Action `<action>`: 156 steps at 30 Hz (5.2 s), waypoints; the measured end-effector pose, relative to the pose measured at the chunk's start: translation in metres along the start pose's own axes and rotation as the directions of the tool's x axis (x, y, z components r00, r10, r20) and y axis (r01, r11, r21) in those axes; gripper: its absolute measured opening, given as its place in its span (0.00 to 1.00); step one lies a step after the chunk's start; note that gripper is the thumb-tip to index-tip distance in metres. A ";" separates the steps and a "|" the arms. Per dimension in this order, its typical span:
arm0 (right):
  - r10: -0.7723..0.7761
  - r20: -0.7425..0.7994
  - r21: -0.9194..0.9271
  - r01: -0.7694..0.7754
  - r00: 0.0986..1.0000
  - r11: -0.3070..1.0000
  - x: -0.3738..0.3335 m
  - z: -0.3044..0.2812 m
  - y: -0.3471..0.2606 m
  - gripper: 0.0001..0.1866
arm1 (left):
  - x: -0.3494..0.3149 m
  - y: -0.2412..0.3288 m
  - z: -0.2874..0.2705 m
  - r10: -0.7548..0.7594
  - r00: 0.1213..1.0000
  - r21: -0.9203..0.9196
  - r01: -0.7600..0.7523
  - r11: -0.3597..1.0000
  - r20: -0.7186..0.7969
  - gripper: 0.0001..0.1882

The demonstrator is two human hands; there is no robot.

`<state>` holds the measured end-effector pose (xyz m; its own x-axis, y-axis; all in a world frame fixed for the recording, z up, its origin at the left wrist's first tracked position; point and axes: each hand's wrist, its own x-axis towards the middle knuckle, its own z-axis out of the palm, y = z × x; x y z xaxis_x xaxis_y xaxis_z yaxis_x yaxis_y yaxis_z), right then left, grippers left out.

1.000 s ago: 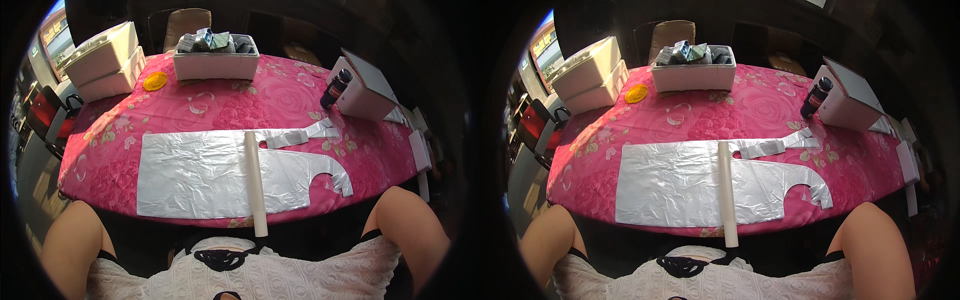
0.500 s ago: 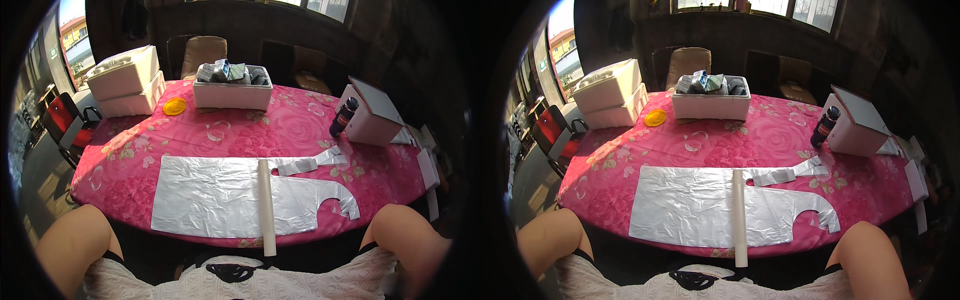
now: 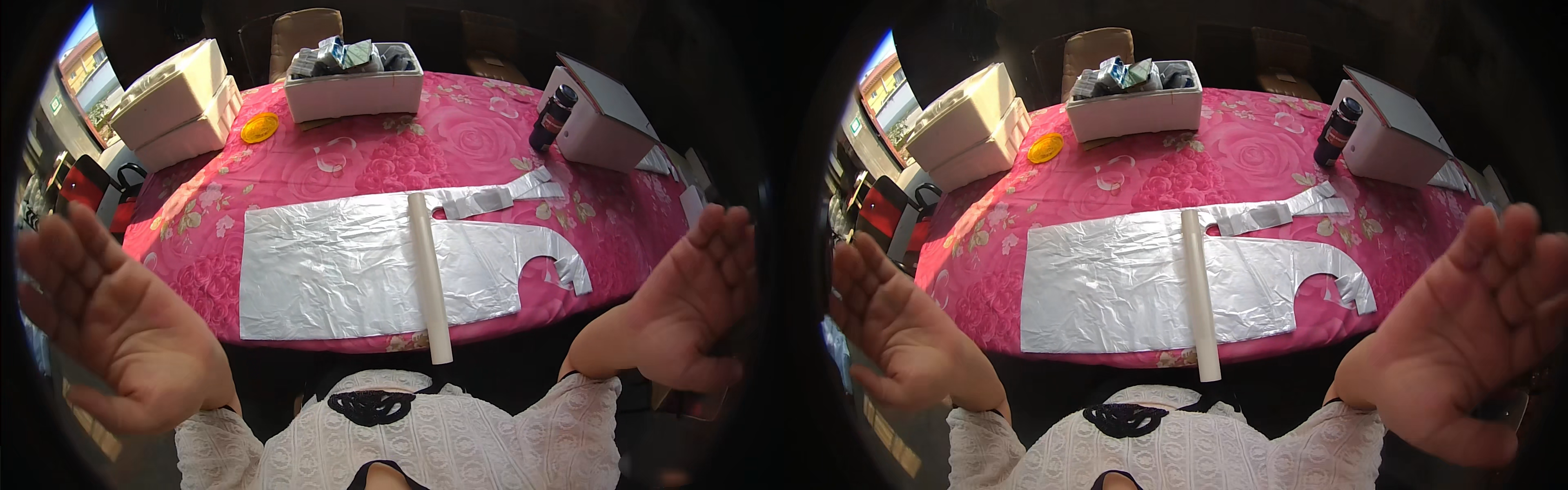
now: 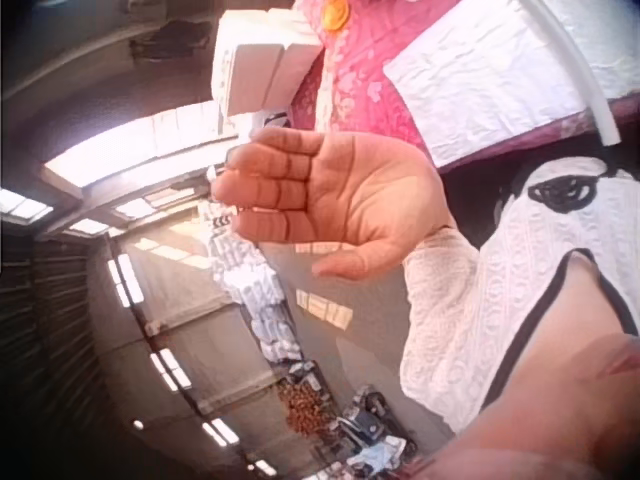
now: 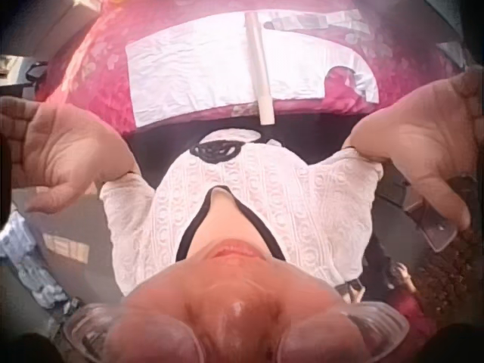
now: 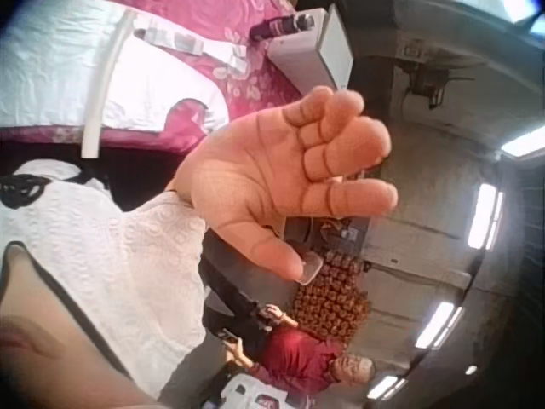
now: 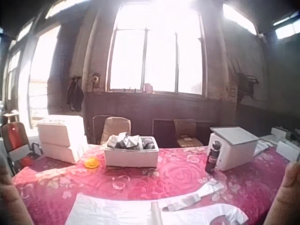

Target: The person unrolls a roll of clear plastic film onto a pink floral tablecloth. They repeatedly tear off strips of the film by hand and place them on the table. The person handles the roll and the torn pieces throughout the clip.

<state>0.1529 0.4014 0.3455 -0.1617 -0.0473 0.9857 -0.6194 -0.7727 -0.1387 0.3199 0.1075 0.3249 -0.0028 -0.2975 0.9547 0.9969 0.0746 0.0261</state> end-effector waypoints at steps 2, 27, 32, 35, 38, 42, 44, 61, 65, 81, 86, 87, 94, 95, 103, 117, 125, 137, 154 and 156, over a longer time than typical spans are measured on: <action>0.490 -0.126 -0.288 -0.505 0.862 0.814 -0.089 -0.022 0.048 0.31 | -0.102 -0.052 -0.026 -0.526 0.849 0.492 0.477 0.728 -0.045 0.28; 0.824 -0.509 0.659 -0.729 -0.249 0.187 -0.292 -0.069 0.295 0.08 | -0.333 -0.148 -0.021 -0.981 0.187 0.981 0.175 0.079 0.046 0.33; 0.789 -0.593 0.745 -0.480 -0.159 0.463 -0.272 -0.134 0.296 0.13 | -0.330 -0.147 -0.021 -0.988 0.149 0.983 0.174 0.058 0.031 0.34; 0.756 -0.650 0.709 -0.417 -0.072 0.569 -0.263 -0.202 0.292 0.15 | -0.329 -0.150 -0.018 -0.990 0.137 0.981 0.188 0.050 0.024 0.34; 0.610 -0.769 0.618 -0.467 -0.192 0.632 -0.252 -0.261 0.283 0.18 | -0.330 -0.149 -0.018 -0.991 0.134 0.977 0.207 0.056 0.028 0.34; 0.468 -0.839 0.514 -0.682 -0.277 0.520 -0.234 -0.285 0.275 0.20 | -0.329 -0.147 -0.020 -0.989 0.148 0.984 0.171 0.054 0.028 0.34; 0.404 -0.900 0.361 -0.800 -0.164 0.479 -0.230 -0.308 0.267 0.21 | -0.330 -0.150 -0.019 -0.983 0.175 0.984 0.154 0.084 0.056 0.34; 0.528 -0.837 0.420 -0.789 -0.145 0.449 -0.188 -0.331 0.241 0.06 | -0.327 -0.147 -0.023 -0.954 0.297 0.921 0.363 0.144 0.033 0.34; 0.636 -0.766 0.337 -0.781 0.098 0.526 -0.165 -0.299 0.232 0.10 | -0.291 -0.149 -0.026 -0.860 0.508 0.883 0.378 0.279 0.054 0.33; 0.624 0.532 -0.498 -0.385 0.573 0.777 -0.236 0.138 0.197 0.28 | -0.188 -0.106 -0.189 -0.836 -0.548 0.041 0.836 -0.547 0.004 0.21; 0.719 0.554 -0.597 -0.403 0.419 0.694 -0.251 0.111 0.171 0.29 | -0.191 -0.084 -0.216 -0.746 -0.656 0.472 0.625 -0.621 -0.113 0.18; 0.764 0.516 -0.654 -0.399 0.387 0.643 -0.255 0.095 0.165 0.28 | -0.192 -0.083 -0.215 -0.741 -0.658 0.524 0.588 -0.616 -0.134 0.19; 0.906 0.330 -0.869 -0.290 0.264 0.401 -0.269 -0.004 0.112 0.25 | -0.186 -0.067 -0.239 -0.761 -0.616 0.496 0.605 -0.623 -0.205 0.22; 0.913 0.321 -0.877 -0.284 0.250 0.387 -0.271 -0.011 0.108 0.25 | -0.183 -0.064 -0.245 -0.748 -0.627 0.481 0.599 -0.641 -0.217 0.22; 0.880 0.405 -0.850 -0.252 0.246 0.462 -0.278 -0.020 0.107 0.27 | -0.137 -0.011 -0.303 -0.682 -0.543 0.835 -0.065 -0.547 -0.490 0.19; 0.884 0.406 -0.854 -0.248 0.229 0.457 -0.283 -0.019 0.106 0.28 | -0.228 -0.085 -0.203 -0.922 0.385 0.958 -0.251 -0.137 -0.032 0.18; 0.890 0.389 -0.860 -0.252 0.239 0.444 -0.282 -0.022 0.106 0.27 | -0.216 -0.054 -0.228 -0.895 0.369 0.898 -0.434 0.073 0.251 0.11; 0.888 0.363 -0.838 -0.317 0.282 0.443 -0.287 -0.020 0.101 0.27 | -0.211 0.026 -0.194 -0.898 0.376 0.941 0.322 -0.103 -0.227 0.15; 0.863 0.429 -0.799 -0.332 0.267 0.501 -0.284 -0.038 0.097 0.30 | -0.267 -0.015 -0.200 -0.887 0.402 0.954 -0.089 -0.285 -0.228 0.30; 0.859 0.464 -0.803 -0.308 0.215 0.510 -0.279 -0.027 0.102 0.29 | -0.265 -0.006 -0.200 -0.852 0.460 0.962 0.025 -0.270 -0.251 0.27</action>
<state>0.1138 0.3529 0.0534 -0.2109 -0.9678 0.1371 -0.8830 0.1284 -0.4515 0.3308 -0.0042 0.0122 -0.8304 -0.4393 0.3427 -0.3455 0.8885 0.3018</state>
